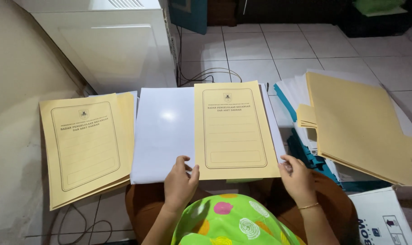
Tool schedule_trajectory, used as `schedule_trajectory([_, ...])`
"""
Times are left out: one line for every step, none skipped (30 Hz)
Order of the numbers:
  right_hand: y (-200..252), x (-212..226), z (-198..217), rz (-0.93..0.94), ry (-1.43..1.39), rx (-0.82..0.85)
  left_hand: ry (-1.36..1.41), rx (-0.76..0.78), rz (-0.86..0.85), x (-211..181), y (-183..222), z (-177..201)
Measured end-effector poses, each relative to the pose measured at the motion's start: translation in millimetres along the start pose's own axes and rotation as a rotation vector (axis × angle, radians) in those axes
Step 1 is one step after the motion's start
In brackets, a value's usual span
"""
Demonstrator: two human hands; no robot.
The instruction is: Folding manila folders and organizing them into stacks.
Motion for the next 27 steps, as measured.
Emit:
schedule_trajectory([2, -8, 2, -0.115, 0.065, 0.1, -0.12, 0.039, 0.072, 10, 1, 4])
schedule_trajectory([5, -17, 5, -0.232, 0.129, 0.198, -0.24, 0.079, 0.145, 21, 3, 7])
schedule_trajectory([5, -19, 2, -0.226, 0.132, 0.203, -0.239, 0.074, 0.151, 23, 4, 4])
schedule_trajectory([6, -21, -2, -0.23, 0.062, 0.221, -0.175, 0.086, 0.178, 25, 6, 1])
schedule_trajectory([5, -22, -5, -0.233, -0.01, 0.237, -0.111, 0.096, 0.202, 27, 6, -3])
schedule_trajectory([5, -23, -8, -0.227, -0.009, 0.24, -0.109, 0.091, 0.206, 28, 6, -5])
schedule_trajectory([6, -23, -11, -0.201, -0.081, 0.218, 0.034, 0.073, 0.203, 30, 7, -7])
schedule_trajectory([7, -22, -14, -0.176, -0.153, 0.196, 0.178, 0.054, 0.199, 31, 8, -9])
schedule_trajectory([7, -18, -13, -0.169, -0.154, 0.201, 0.176, 0.046, 0.202, 30, 7, -4])
schedule_trajectory([7, -14, -13, -0.173, -0.163, 0.225, 0.189, 0.053, 0.236, 30, 7, 1])
schedule_trajectory([7, -11, -13, -0.174, -0.169, 0.252, 0.203, 0.055, 0.273, 31, 8, 6])
schedule_trajectory([10, 0, -14, -0.163, -0.168, 0.26, 0.204, 0.044, 0.28, 30, 11, 17])
schedule_trajectory([10, 13, -15, -0.122, -0.204, 0.289, 0.223, 0.027, 0.3, 31, 13, 29])
schedule_trajectory([11, 28, -16, -0.08, -0.239, 0.319, 0.242, 0.01, 0.32, 31, 14, 43])
schedule_trajectory([10, 47, -21, -0.057, -0.241, 0.323, 0.246, -0.013, 0.318, 35, 17, 58])
schedule_trajectory([10, 67, -27, -0.004, -0.203, 0.367, 0.211, -0.086, 0.318, 39, 21, 74])
schedule_trajectory([12, 86, -34, 0.049, -0.168, 0.408, 0.173, -0.16, 0.315, 43, 25, 90])
schedule_trajectory([5, 105, -46, 0.073, -0.174, 0.409, 0.173, -0.184, 0.31, 48, 23, 105])
schedule_trajectory([5, 127, -57, 0.238, -0.16, 0.406, 0.102, -0.26, 0.386, 58, 26, 121])
schedule_trajectory([5, 148, -69, 0.404, -0.147, 0.399, 0.031, -0.336, 0.462, 67, 29, 136])
schedule_trajectory([5, 171, -80, 0.416, -0.148, 0.409, 0.032, -0.35, 0.471, 74, 32, 152])
schedule_trajectory([7, 198, -88, 0.591, -0.176, 0.311, 0.012, -0.425, 0.431, 79, 36, 168])
schedule_trajectory([10, 225, -96, 0.759, -0.204, 0.211, -0.01, -0.494, 0.392, 85, 38, 186])
schedule_trajectory([9, 247, -112, 0.767, -0.206, 0.22, -0.011, -0.503, 0.401, 99, 40, 199])
schedule_trajectory([11, 269, -125, 0.902, -0.185, 0.133, -0.14, -0.583, 0.327, 110, 43, 214])
schedule_trajectory([14, 291, -139, 1.035, -0.165, 0.043, -0.271, -0.66, 0.251, 120, 46, 227])
schedule_trajectory([15, 307, -159, 1.043, -0.167, 0.052, -0.272, -0.666, 0.261, 135, 44, 239])
Point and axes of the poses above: each hand's wrist, its own y-axis away from the middle knuckle, its own z-axis out of the back of the hand, x = y × z, the point moved 3 cm from there along -y, towards the middle knuckle, and after that the axes turned 11 degrees about y, right-handed, at the moved point
